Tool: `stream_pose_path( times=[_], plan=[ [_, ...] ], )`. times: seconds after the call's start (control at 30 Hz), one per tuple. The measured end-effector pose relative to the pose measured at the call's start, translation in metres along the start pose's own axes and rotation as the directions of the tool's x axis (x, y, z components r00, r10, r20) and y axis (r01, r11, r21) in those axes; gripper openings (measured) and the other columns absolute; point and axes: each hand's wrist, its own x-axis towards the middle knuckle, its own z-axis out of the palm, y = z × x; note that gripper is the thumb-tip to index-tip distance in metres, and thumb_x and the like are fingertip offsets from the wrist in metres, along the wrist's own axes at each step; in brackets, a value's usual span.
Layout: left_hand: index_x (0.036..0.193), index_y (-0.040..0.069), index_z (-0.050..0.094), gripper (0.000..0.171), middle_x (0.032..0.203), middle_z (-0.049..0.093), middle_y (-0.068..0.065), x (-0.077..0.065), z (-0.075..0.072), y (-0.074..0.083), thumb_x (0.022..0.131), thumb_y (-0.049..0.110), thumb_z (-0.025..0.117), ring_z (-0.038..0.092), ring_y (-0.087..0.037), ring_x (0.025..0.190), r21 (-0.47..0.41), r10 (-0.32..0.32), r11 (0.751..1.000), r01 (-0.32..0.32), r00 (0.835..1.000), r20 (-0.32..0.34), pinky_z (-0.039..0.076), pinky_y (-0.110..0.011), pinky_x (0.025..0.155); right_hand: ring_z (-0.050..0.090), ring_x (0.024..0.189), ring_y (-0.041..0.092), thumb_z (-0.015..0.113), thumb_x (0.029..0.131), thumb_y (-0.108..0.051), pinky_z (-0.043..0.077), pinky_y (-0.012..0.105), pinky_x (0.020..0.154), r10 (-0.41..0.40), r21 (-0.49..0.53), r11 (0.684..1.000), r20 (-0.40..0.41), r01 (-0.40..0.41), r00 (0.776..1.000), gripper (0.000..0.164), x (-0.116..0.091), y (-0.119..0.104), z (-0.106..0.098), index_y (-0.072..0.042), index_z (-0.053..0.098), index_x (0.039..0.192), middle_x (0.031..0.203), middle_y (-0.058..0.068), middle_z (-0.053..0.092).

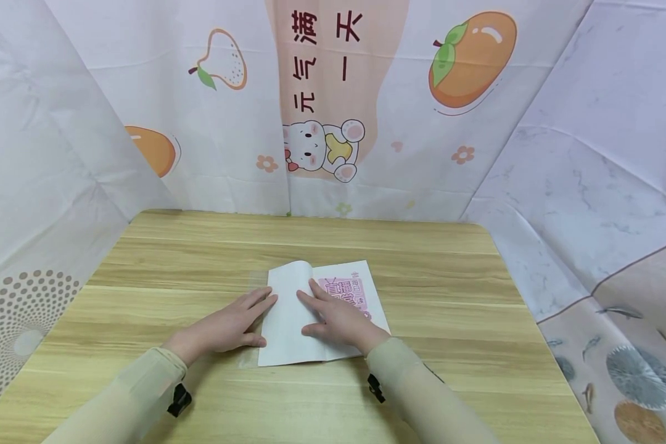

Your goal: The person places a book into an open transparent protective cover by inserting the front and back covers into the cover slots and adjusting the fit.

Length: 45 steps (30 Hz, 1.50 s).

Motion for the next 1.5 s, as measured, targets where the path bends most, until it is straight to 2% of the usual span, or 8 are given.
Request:
stream_pose_path(
  times=[0.6,1.0,1.23,1.5],
  plan=[
    [0.160,0.004,0.030,0.089,0.167,0.022,-0.019,0.0007,0.0001,-0.0001,0.093,0.044,0.073,0.029,-0.041,0.150,0.014,0.002,1.000,-0.002,1.000,0.003,0.031,-0.056,0.119,0.040,0.147,0.034,0.069,0.095,-0.046,0.040,0.049,0.115,-0.020,-0.015,1.000,-0.020,0.020,1.000,0.078,0.0001,0.0004,0.0038,-0.024,0.034,0.161,0.170,0.009,0.018],
    [0.160,0.006,0.031,0.088,0.167,0.022,-0.018,0.0006,-0.0005,0.0002,0.093,0.044,0.073,0.029,-0.040,0.150,0.006,-0.003,1.000,0.003,1.000,0.002,0.032,-0.054,0.119,0.040,0.147,0.034,0.071,0.095,-0.044,0.041,0.050,0.114,0.003,-0.019,1.000,-0.025,-0.004,1.000,0.078,0.0009,-0.0028,0.0055,-0.024,0.034,0.161,0.170,0.009,0.018],
    [0.160,0.004,0.030,0.088,0.167,0.022,-0.020,-0.0005,-0.0010,-0.0007,0.094,0.044,0.072,0.027,-0.040,0.151,0.005,0.021,1.000,-0.021,1.000,-0.008,0.027,-0.056,0.121,0.044,0.144,0.036,0.071,0.095,-0.042,0.043,0.050,0.112,-0.004,-0.019,1.000,-0.038,0.004,0.999,0.078,0.0010,-0.0040,0.0069,-0.022,0.035,0.161,0.170,0.010,0.019],
    [0.160,0.003,0.030,0.088,0.166,0.022,-0.021,-0.0006,-0.0010,-0.0007,0.094,0.044,0.072,0.026,-0.041,0.152,-0.003,0.035,0.999,-0.035,0.999,-0.015,0.026,-0.057,0.121,0.033,0.151,0.031,0.071,0.096,-0.042,0.035,0.050,0.118,-0.017,0.037,0.999,-0.028,0.018,0.999,0.078,-0.0006,-0.0006,0.0038,-0.018,0.034,0.161,0.170,0.009,0.018]
  ],
)
